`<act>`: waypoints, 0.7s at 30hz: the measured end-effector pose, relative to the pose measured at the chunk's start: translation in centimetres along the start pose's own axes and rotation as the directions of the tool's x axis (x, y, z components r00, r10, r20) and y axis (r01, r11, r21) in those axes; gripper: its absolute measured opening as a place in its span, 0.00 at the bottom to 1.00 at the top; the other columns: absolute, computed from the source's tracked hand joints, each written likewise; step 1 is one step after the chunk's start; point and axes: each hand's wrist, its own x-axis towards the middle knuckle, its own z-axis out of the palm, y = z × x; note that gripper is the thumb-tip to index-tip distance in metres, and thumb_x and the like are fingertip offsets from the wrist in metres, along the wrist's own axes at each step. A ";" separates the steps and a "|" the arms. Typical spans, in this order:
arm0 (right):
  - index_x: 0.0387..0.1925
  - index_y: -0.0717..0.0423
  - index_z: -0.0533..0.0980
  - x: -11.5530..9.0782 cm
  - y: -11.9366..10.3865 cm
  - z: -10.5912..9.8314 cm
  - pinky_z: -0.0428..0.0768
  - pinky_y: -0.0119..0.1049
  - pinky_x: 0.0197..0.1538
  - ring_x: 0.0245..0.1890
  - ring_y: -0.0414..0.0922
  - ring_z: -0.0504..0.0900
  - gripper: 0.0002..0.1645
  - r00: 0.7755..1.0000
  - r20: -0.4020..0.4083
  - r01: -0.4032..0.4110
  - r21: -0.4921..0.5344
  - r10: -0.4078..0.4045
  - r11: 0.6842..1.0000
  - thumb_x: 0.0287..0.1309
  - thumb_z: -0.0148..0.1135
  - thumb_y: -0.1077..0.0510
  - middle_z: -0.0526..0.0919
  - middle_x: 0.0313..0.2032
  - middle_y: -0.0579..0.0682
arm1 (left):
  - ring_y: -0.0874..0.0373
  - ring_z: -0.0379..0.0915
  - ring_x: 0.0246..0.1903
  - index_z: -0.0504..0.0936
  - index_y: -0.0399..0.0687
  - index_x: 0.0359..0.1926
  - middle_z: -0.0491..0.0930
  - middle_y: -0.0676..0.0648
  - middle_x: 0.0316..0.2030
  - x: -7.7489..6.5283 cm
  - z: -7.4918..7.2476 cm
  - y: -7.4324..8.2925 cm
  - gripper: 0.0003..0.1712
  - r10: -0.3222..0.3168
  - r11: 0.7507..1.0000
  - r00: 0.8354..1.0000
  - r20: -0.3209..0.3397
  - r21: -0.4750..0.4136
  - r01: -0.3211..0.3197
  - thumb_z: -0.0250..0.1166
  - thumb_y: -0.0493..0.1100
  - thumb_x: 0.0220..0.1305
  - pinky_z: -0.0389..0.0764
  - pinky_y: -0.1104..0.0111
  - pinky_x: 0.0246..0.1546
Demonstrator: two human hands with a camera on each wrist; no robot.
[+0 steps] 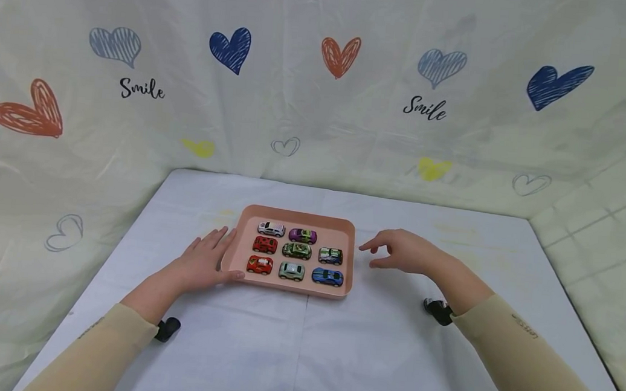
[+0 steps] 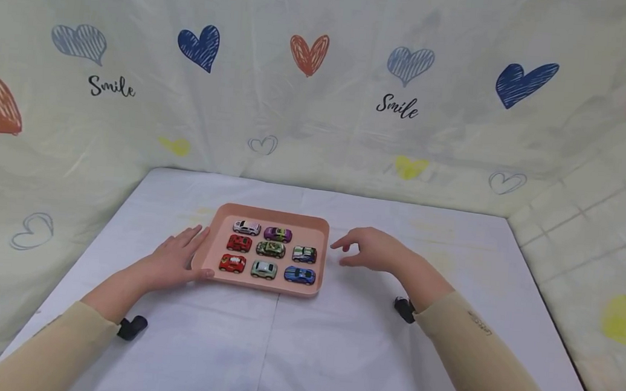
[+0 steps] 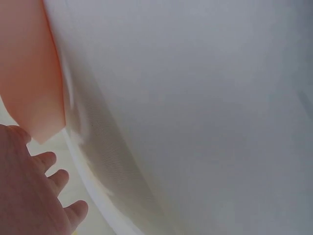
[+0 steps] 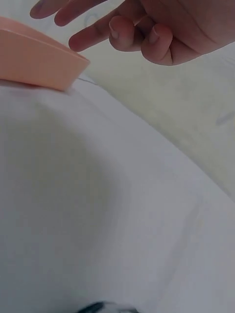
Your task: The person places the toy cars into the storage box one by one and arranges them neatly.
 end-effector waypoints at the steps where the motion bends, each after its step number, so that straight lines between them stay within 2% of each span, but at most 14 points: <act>1: 0.57 0.45 0.82 -0.4 0.3 0.0 0.78 0.39 0.40 0.39 0.47 0.76 0.23 1.000 -0.001 -0.003 0.009 0.003 1.000 0.59 0.71 0.51 0.83 0.46 0.49 | 0.36 0.39 0.75 0.46 0.43 0.79 0.45 0.35 0.77 0.0 0.0 0.0 0.67 0.000 1.000 1.000 -0.001 0.000 0.000 0.56 0.81 0.54 0.43 0.39 0.72; 14: 0.55 0.44 0.82 -5.7 3.7 0.6 0.75 0.37 0.38 0.36 0.43 0.72 0.24 0.997 0.035 -0.074 0.077 0.071 0.994 0.57 0.72 0.48 0.82 0.46 0.46 | 0.36 0.40 0.75 0.47 0.43 0.79 0.46 0.35 0.76 0.1 0.1 -0.2 0.67 0.003 1.000 1.000 -0.012 0.004 -0.003 0.55 0.82 0.53 0.43 0.39 0.72; 21: 0.54 0.43 0.83 -8.4 5.1 0.6 0.76 0.37 0.39 0.38 0.43 0.73 0.23 0.991 0.066 -0.120 0.070 0.116 0.990 0.55 0.73 0.47 0.81 0.46 0.45 | 0.35 0.40 0.75 0.47 0.42 0.78 0.46 0.34 0.76 0.1 -0.1 0.0 0.67 0.004 1.000 1.000 -0.008 -0.008 -0.004 0.56 0.81 0.53 0.43 0.39 0.72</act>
